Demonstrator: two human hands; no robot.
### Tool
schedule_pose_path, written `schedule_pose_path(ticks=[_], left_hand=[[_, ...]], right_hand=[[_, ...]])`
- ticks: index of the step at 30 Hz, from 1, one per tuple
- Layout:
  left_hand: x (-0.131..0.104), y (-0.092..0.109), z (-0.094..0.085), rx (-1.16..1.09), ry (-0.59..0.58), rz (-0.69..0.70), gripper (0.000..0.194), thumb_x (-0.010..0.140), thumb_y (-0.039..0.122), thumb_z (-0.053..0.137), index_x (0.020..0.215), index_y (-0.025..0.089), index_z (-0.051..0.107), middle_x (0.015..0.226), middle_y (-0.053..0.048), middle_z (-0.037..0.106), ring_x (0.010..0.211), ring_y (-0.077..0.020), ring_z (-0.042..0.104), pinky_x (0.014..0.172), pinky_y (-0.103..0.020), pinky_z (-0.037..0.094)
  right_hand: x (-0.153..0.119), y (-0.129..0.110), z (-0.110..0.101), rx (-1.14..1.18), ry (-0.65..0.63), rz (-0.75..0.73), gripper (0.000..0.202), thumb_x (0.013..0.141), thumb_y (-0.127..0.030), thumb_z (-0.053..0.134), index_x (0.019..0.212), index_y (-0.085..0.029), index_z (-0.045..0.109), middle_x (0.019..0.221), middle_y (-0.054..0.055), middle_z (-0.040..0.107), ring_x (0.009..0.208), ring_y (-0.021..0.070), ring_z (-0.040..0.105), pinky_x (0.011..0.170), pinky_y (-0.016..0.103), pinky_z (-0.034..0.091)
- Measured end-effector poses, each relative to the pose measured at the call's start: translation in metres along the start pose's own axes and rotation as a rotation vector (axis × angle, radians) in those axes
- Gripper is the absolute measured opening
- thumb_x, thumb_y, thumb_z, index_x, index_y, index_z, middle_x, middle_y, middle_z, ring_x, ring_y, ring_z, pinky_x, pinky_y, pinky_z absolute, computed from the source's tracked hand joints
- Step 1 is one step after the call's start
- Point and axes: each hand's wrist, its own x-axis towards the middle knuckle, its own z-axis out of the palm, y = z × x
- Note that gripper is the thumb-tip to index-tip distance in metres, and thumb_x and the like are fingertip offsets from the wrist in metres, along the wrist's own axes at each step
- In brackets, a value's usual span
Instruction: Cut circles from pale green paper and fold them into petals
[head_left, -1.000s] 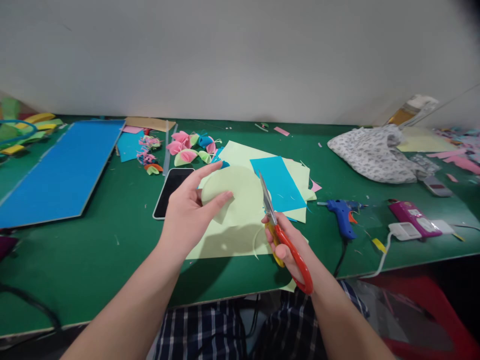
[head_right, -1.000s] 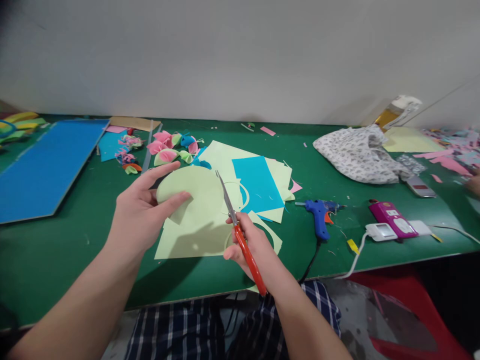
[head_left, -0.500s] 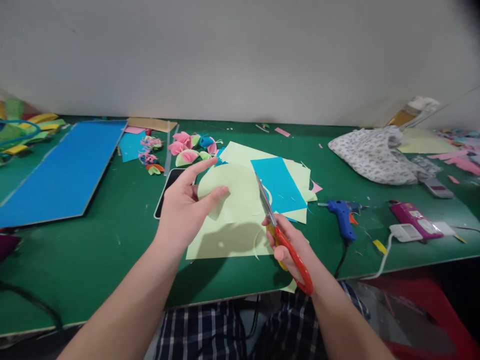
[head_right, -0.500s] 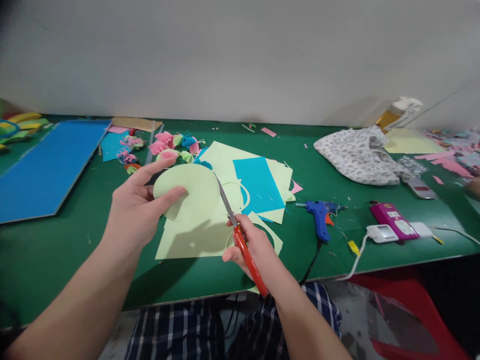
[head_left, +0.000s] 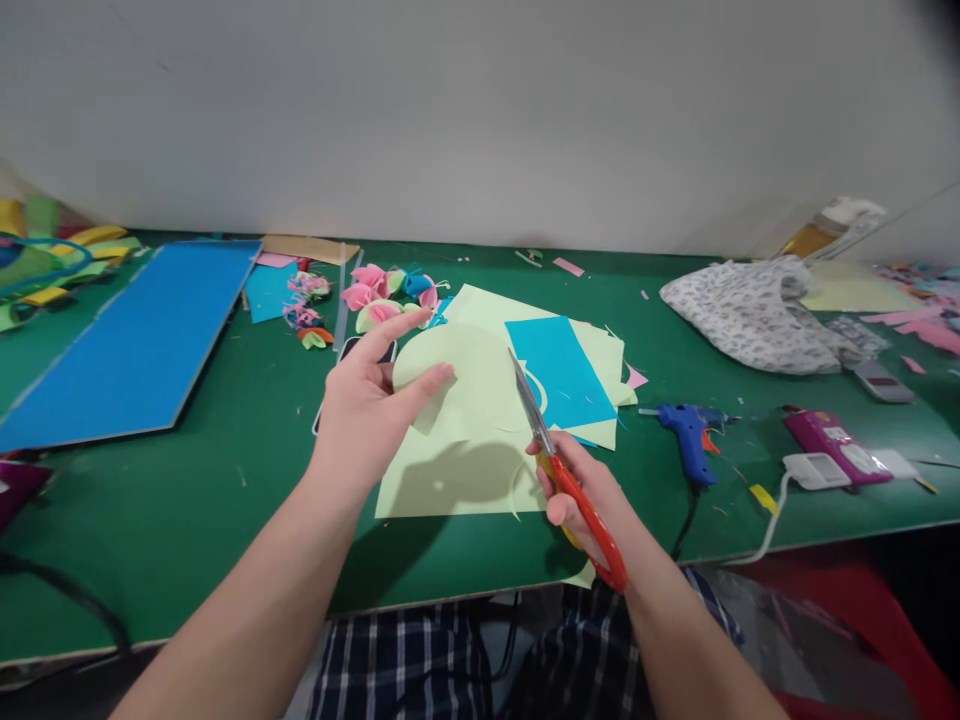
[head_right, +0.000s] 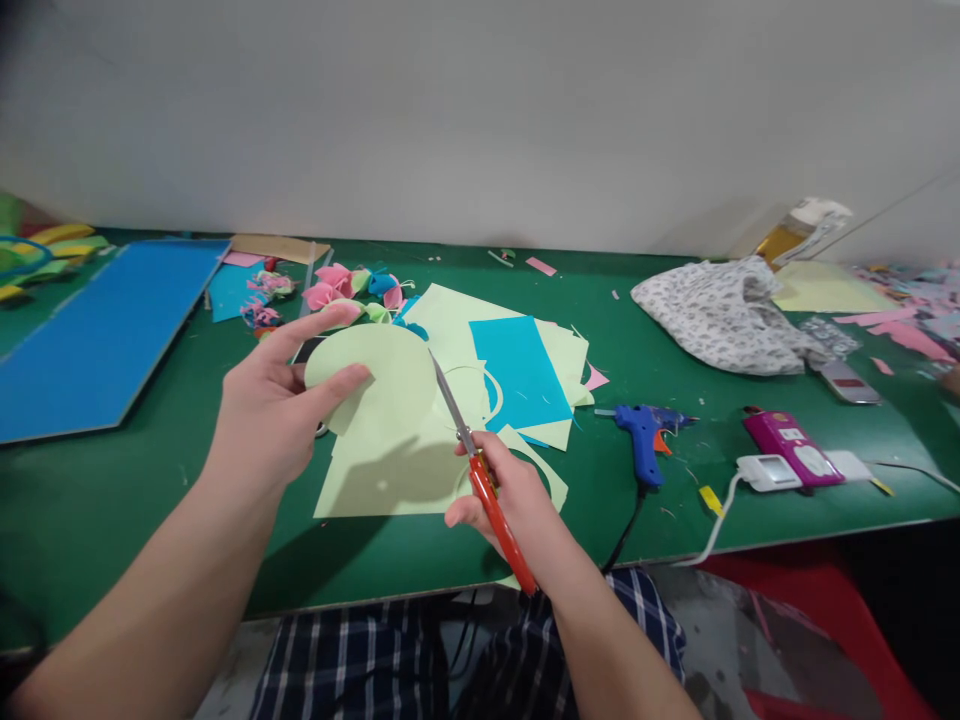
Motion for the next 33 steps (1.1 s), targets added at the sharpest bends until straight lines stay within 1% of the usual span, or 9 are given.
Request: schedule_pose_path(ticks=[4, 9, 12, 16, 20, 23, 27, 30, 33], left_hand=[[-0.002, 0.004, 0.002, 0.008, 0.023, -0.002, 0.056, 0.071, 0.030, 0.080, 0.126, 0.025, 0.067, 0.067, 0.001, 0.070, 0.054, -0.0148, 0.061, 0.044, -0.024, 0.050], [-0.003, 0.007, 0.003, 0.039, 0.027, 0.001, 0.056, 0.073, 0.030, 0.079, 0.127, 0.025, 0.065, 0.074, -0.002, 0.074, 0.058, -0.0177, 0.066, 0.046, -0.026, 0.053], [-0.004, 0.005, 0.003, 0.056, 0.027, 0.009, 0.056, 0.074, 0.030, 0.077, 0.128, 0.023, 0.064, 0.074, -0.001, 0.074, 0.059, -0.0173, 0.067, 0.047, -0.025, 0.054], [-0.004, 0.000, 0.001, 0.092, -0.013, 0.003, 0.061, 0.071, 0.035, 0.080, 0.129, 0.023, 0.064, 0.071, -0.001, 0.070, 0.058, -0.0171, 0.065, 0.049, -0.026, 0.055], [-0.006, -0.007, -0.002, 0.151, 0.003, 0.020, 0.063, 0.070, 0.036, 0.081, 0.129, 0.025, 0.064, 0.069, 0.000, 0.067, 0.057, -0.0172, 0.064, 0.048, -0.025, 0.053], [-0.009, -0.008, -0.003, 0.144, -0.027, 0.026, 0.062, 0.072, 0.035, 0.080, 0.130, 0.026, 0.063, 0.064, 0.002, 0.065, 0.053, -0.0153, 0.061, 0.046, -0.024, 0.050], [-0.012, -0.001, -0.004, 0.202, -0.049, 0.029, 0.057, 0.073, 0.036, 0.080, 0.127, 0.026, 0.066, 0.060, 0.003, 0.063, 0.045, -0.0109, 0.053, 0.042, -0.020, 0.045], [-0.012, 0.002, -0.005, 0.216, -0.113, 0.025, 0.056, 0.074, 0.037, 0.079, 0.127, 0.026, 0.066, 0.061, 0.003, 0.064, 0.047, -0.0119, 0.055, 0.044, -0.020, 0.047], [-0.011, 0.001, -0.006, 0.215, -0.181, 0.010, 0.055, 0.074, 0.038, 0.078, 0.126, 0.026, 0.067, 0.057, 0.004, 0.060, 0.046, -0.0124, 0.053, 0.042, -0.021, 0.045]], right_hand=[[0.001, 0.004, -0.002, -0.048, 0.003, -0.037, 0.092, 0.044, -0.091, 0.063, 0.107, -0.025, 0.058, 0.064, -0.008, 0.037, 0.057, 0.0124, 0.031, 0.054, 0.027, 0.026], [0.000, 0.003, -0.003, -0.055, 0.002, -0.055, 0.092, 0.045, -0.090, 0.064, 0.108, -0.023, 0.057, 0.065, -0.007, 0.042, 0.055, 0.0110, 0.031, 0.052, 0.026, 0.027], [0.001, 0.004, -0.002, 0.016, -0.011, -0.033, 0.099, 0.039, -0.089, 0.067, 0.112, -0.024, 0.057, 0.070, -0.005, 0.047, 0.057, 0.0112, 0.035, 0.051, 0.025, 0.030], [0.004, 0.006, -0.001, 0.123, -0.045, 0.012, 0.107, 0.032, -0.089, 0.068, 0.117, -0.026, 0.055, 0.080, -0.002, 0.054, 0.060, 0.0120, 0.042, 0.052, 0.026, 0.034], [0.003, 0.004, 0.001, 0.189, -0.064, -0.002, 0.107, 0.032, -0.089, 0.069, 0.119, -0.028, 0.053, 0.086, -0.002, 0.053, 0.057, 0.0107, 0.039, 0.052, 0.027, 0.035], [0.003, 0.001, 0.002, 0.212, -0.070, -0.002, 0.108, 0.032, -0.088, 0.070, 0.119, -0.028, 0.052, 0.087, -0.001, 0.052, 0.058, 0.0111, 0.039, 0.050, 0.026, 0.036], [0.004, 0.000, 0.004, 0.180, -0.055, -0.005, 0.110, 0.027, -0.091, 0.067, 0.115, -0.026, 0.054, 0.085, -0.001, 0.052, 0.060, 0.0122, 0.042, 0.052, 0.026, 0.040], [0.004, 0.000, 0.004, 0.146, -0.051, -0.022, 0.109, 0.030, -0.092, 0.065, 0.116, -0.026, 0.053, 0.087, 0.000, 0.053, 0.063, 0.0134, 0.042, 0.055, 0.027, 0.040], [0.003, 0.002, 0.002, 0.063, -0.062, -0.084, 0.106, 0.036, -0.094, 0.061, 0.117, -0.027, 0.053, 0.090, 0.000, 0.054, 0.066, 0.0142, 0.043, 0.062, 0.029, 0.040]])
